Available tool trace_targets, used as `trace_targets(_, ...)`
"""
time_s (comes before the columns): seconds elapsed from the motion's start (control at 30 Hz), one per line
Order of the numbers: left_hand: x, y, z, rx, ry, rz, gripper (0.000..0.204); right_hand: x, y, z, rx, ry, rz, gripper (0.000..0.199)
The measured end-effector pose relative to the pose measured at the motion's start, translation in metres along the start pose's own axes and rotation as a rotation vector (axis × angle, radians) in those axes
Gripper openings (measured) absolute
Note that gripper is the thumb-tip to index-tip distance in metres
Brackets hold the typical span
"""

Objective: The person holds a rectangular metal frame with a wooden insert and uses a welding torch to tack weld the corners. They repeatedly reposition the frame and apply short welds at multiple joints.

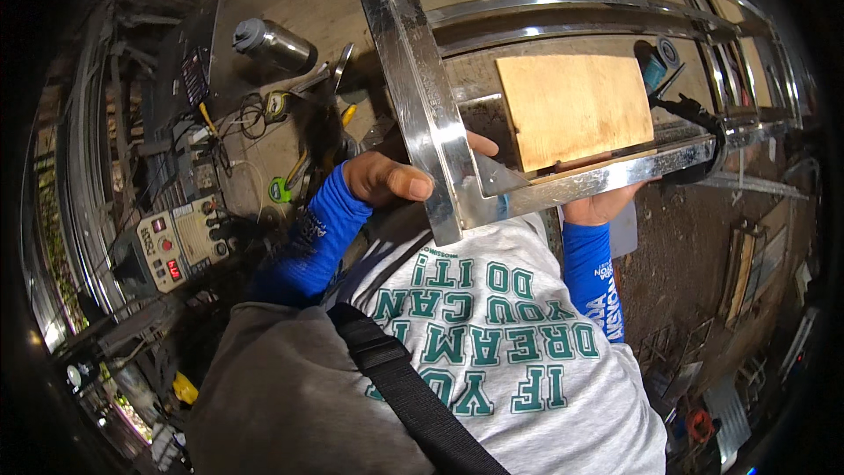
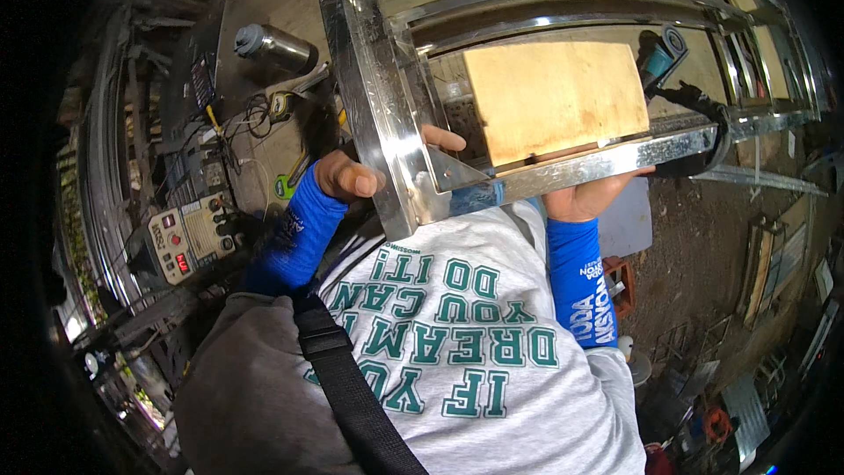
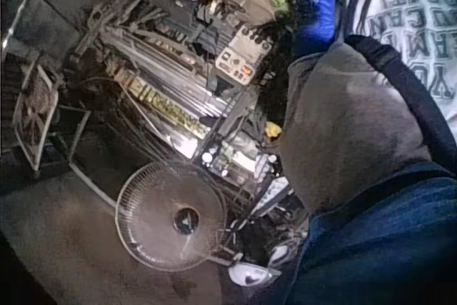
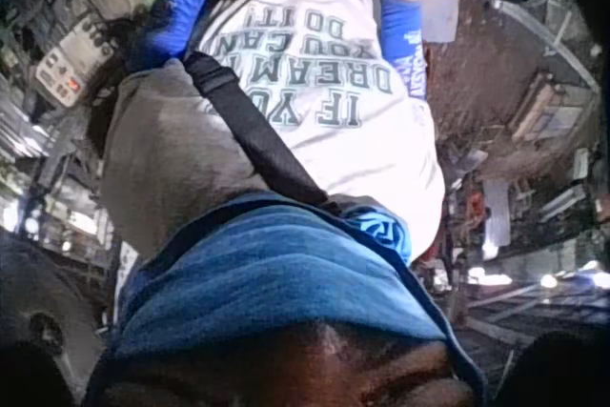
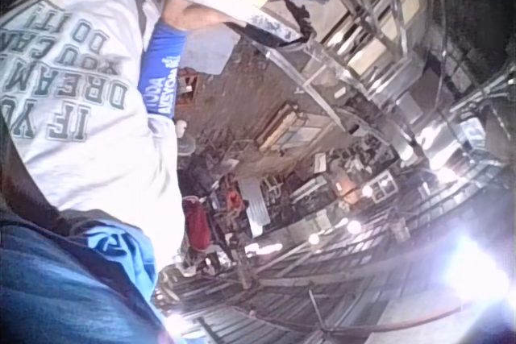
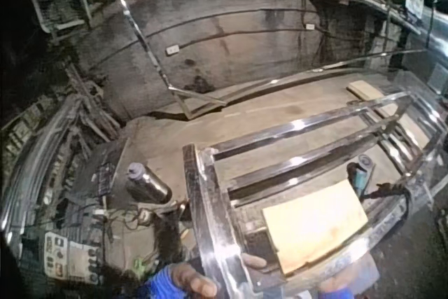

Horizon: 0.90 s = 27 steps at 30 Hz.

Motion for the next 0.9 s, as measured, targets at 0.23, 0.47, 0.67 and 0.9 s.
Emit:
trace_targets(0.23, -0.010, -0.005, -0.009, -0.195, 0.227, 0.095, 0.127, 0.029, 0.011, 0.038, -0.377, 0.084, -0.087, 0.030)
trace_targets(0.47, -0.040, -0.011, -0.024, -0.422, 0.541, 0.063, 0.121, 0.041, 0.027, 0.056, -0.584, 0.279, -0.298, 0.028)
trace_targets(0.67, -0.121, -0.013, -0.036, -0.582, 0.902, -0.141, 0.074, 0.000, 0.013, 0.012, -0.804, 0.076, -0.069, 0.044)
trace_targets(0.9, -0.157, -0.022, -0.026, -0.764, 1.078, -0.215, 0.056, -0.039, -0.097, -0.103, -1.299, -0.748, -0.594, 0.051)
Point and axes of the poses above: each hand's wrist, its own z-axis towards the middle knuckle, its own x-axis out of the back of the hand, y = z × x, the point moved 7 cm from there along z, towards the middle knuckle, and after that the axes turned 7 degrees about z, right-handed, at the moved point
